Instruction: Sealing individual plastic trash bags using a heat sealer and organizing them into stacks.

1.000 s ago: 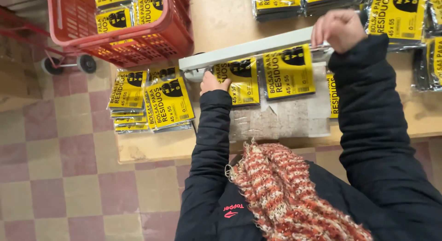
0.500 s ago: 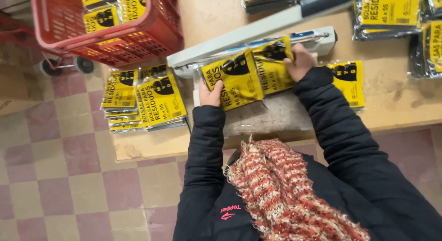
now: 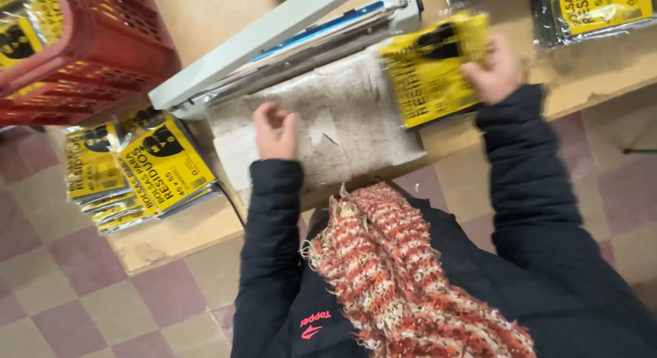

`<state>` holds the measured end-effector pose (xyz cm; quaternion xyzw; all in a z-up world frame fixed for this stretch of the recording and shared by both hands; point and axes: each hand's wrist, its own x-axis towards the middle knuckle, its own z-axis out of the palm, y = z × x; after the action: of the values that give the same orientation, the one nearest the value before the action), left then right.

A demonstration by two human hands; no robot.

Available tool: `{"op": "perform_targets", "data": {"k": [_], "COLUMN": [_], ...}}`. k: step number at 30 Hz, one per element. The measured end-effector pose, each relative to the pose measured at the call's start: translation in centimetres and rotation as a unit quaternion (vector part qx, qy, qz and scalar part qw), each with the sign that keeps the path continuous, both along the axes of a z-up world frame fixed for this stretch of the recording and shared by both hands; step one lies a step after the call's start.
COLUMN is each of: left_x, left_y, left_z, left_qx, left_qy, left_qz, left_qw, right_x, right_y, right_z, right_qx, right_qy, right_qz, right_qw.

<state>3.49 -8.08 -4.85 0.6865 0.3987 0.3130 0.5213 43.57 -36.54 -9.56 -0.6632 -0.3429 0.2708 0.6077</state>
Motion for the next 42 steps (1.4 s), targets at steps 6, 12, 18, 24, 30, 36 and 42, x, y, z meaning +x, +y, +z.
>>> {"op": "perform_targets", "data": {"k": [6,12,18,24,30,36,42], "left_x": [-8.6,-17.4,-25.9,-25.5,-25.7,-27.2,-24.5], "left_y": [1.1,2.0,7.0,13.9,18.2,21.6,17.6], "left_z": [-0.6,-2.7,-1.5,-1.0,-0.9,-4.0,2.9], "left_qx": [-0.071,0.024,0.264,0.188,0.037,-0.038,0.031], "left_qy": [0.026,0.088,0.384,0.387,0.423,0.258,0.133], "left_qz": [0.062,0.186,0.311,0.332,0.339,0.274,0.205], "left_qw": [0.995,0.978,0.828,0.840,0.839,0.926,0.969], "right_x": [4.0,-1.1,-15.4,-36.8,-43.9,-45.4,-44.1], "right_y": [-5.0,-2.6,12.3,30.8,39.5,39.9,37.9], "right_z": [-3.4,2.0,12.1,6.2,1.7,1.2,1.1], "right_qx": [-0.085,-0.252,-0.149,-0.115,-0.210,-0.255,-0.146], "right_qy": [0.034,-0.396,-0.317,-0.028,-0.104,-0.071,-0.039], "right_qz": [-0.025,-0.056,0.080,0.410,0.351,0.296,0.297], "right_qw": [0.995,0.881,0.933,0.904,0.907,0.918,0.943]}}
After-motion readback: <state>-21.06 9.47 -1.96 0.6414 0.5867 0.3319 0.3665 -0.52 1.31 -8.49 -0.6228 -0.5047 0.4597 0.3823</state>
